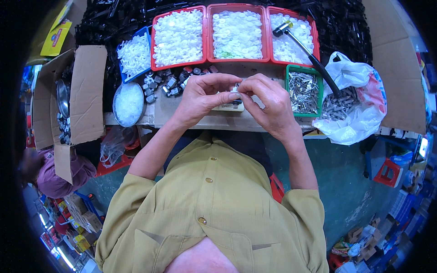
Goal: The person assembles small metal lock bodies by inserting pins and white plastic components into a jig. They use a hammer to tap the pins into place and pliers to adjust the parts, repeating the process for multiple units.
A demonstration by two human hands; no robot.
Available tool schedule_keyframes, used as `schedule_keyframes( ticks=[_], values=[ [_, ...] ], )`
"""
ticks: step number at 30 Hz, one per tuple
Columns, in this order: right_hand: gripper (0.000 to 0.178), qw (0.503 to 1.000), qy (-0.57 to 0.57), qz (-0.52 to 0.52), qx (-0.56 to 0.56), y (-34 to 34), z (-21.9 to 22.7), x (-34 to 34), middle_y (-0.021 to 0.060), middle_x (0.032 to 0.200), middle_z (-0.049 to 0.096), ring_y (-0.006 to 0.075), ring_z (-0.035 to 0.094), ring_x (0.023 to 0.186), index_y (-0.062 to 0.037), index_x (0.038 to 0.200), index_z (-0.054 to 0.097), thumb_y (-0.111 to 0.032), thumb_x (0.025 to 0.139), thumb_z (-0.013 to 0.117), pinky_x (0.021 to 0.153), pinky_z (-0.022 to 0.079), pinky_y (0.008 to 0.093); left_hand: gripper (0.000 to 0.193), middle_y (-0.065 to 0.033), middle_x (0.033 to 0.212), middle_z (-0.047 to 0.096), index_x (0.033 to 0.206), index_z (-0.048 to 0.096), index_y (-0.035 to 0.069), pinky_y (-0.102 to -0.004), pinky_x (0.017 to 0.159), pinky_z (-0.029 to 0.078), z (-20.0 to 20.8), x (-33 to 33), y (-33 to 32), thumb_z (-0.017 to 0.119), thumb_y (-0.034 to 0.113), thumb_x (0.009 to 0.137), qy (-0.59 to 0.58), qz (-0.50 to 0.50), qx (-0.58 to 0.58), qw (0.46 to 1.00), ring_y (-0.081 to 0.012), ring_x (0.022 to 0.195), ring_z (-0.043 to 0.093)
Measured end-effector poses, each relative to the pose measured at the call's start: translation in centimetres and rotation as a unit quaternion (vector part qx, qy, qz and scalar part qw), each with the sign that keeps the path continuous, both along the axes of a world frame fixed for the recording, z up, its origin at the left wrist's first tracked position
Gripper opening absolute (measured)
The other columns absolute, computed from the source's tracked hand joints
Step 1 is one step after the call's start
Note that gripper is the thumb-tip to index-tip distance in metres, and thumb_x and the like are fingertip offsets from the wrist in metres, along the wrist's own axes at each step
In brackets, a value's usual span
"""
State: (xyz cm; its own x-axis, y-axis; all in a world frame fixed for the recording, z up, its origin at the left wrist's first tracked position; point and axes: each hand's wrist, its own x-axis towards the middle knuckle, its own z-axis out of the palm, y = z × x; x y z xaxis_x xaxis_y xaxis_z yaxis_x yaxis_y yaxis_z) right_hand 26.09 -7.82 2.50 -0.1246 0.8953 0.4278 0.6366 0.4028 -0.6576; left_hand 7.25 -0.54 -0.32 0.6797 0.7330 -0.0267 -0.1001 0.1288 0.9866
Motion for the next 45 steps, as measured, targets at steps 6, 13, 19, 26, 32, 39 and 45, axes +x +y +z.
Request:
schedule_keyframes(
  ticks=[6,13,19,26,32,39,45],
  values=[
    [0.017,0.998,0.056,-0.032,0.0,0.3,0.0,-2.5,0.0118,0.088,0.066,0.0222,0.067,0.078,0.0018,0.093,0.066,0.008,0.079,0.072,0.069,0.053,0.0321,0.03,-0.006,0.104,0.071,0.116,0.069,-0.001,-0.0249,0.085,0.053,-0.7,-1.1,-0.6,0.074,0.003,0.086,-0.086,0.041,-0.109,0.989,-0.0103,0.094,0.065],
    [0.02,0.999,0.002,-0.038,0.028,0.2,-0.7,-3.0,0.0136,0.09,0.064,0.0249,0.066,0.082,0.0028,0.093,0.064,0.012,0.076,0.07,0.072,0.053,0.0327,0.03,-0.0024,0.101,0.07,0.116,0.069,0.0,-0.0226,0.078,0.053,-1.6,-1.3,-0.9,0.073,0.002,0.087,-0.101,0.045,-0.095,0.989,-0.0076,0.089,0.064],
    [0.02,0.998,-0.051,0.036,0.003,0.9,-1.3,-3.0,0.0119,0.089,0.062,0.0269,0.064,0.08,0.0001,0.093,0.063,0.008,0.076,0.07,0.07,0.05,0.0353,0.052,-0.0042,0.099,0.066,0.128,0.064,0.005,-0.0253,0.081,0.052,-2.2,-3.2,-1.1,0.081,0.007,0.079,-0.006,0.099,0.123,0.987,-0.0109,0.093,0.061],
    [0.011,0.987,-0.12,0.098,-0.041,2.4,-3.4,-2.7,0.012,0.081,0.058,0.0324,0.061,0.08,-0.0024,0.087,0.06,-0.007,0.082,0.068,0.07,0.046,0.0434,0.042,-0.0091,0.095,0.064,0.111,0.071,0.006,-0.0359,0.078,0.051,-3.2,-6.5,-1.8,0.082,0.009,0.071,0.201,0.15,0.475,0.844,-0.0266,0.09,0.06],
    [0.009,0.975,-0.166,0.125,-0.074,2.8,-4.4,-3.2,0.0127,0.083,0.058,0.0338,0.062,0.08,-0.0026,0.086,0.059,-0.008,0.084,0.065,0.069,0.045,0.0449,0.035,-0.0072,0.1,0.063,0.106,0.071,0.009,-0.0402,0.083,0.049,-4.6,-6.8,-3.3,0.078,0.009,0.072,0.247,0.123,0.578,0.768,-0.028,0.098,0.059],
    [0.008,0.964,-0.203,0.133,-0.11,3.2,-4.5,-3.3,0.0145,0.086,0.059,0.0362,0.062,0.083,-0.0022,0.088,0.059,-0.007,0.084,0.064,0.071,0.046,0.0467,0.033,-0.0072,0.103,0.06,0.109,0.07,0.009,-0.039,0.083,0.048,-5.3,-6.1,-2.9,0.068,0.011,0.076,0.261,0.065,0.618,0.738,-0.0262,0.101,0.058],
    [0.012,0.977,-0.125,0.098,-0.146,2.6,-3.9,-3.4,0.0168,0.088,0.059,0.0404,0.061,0.082,0.0001,0.093,0.061,-0.005,0.083,0.064,0.07,0.048,0.0498,0.035,-0.0077,0.105,0.059,0.111,0.069,0.008,-0.0385,0.083,0.047,-6.1,-6.0,-3.0,0.067,0.013,0.077,0.258,0.07,0.621,0.737,-0.0257,0.102,0.057]
  ],
)
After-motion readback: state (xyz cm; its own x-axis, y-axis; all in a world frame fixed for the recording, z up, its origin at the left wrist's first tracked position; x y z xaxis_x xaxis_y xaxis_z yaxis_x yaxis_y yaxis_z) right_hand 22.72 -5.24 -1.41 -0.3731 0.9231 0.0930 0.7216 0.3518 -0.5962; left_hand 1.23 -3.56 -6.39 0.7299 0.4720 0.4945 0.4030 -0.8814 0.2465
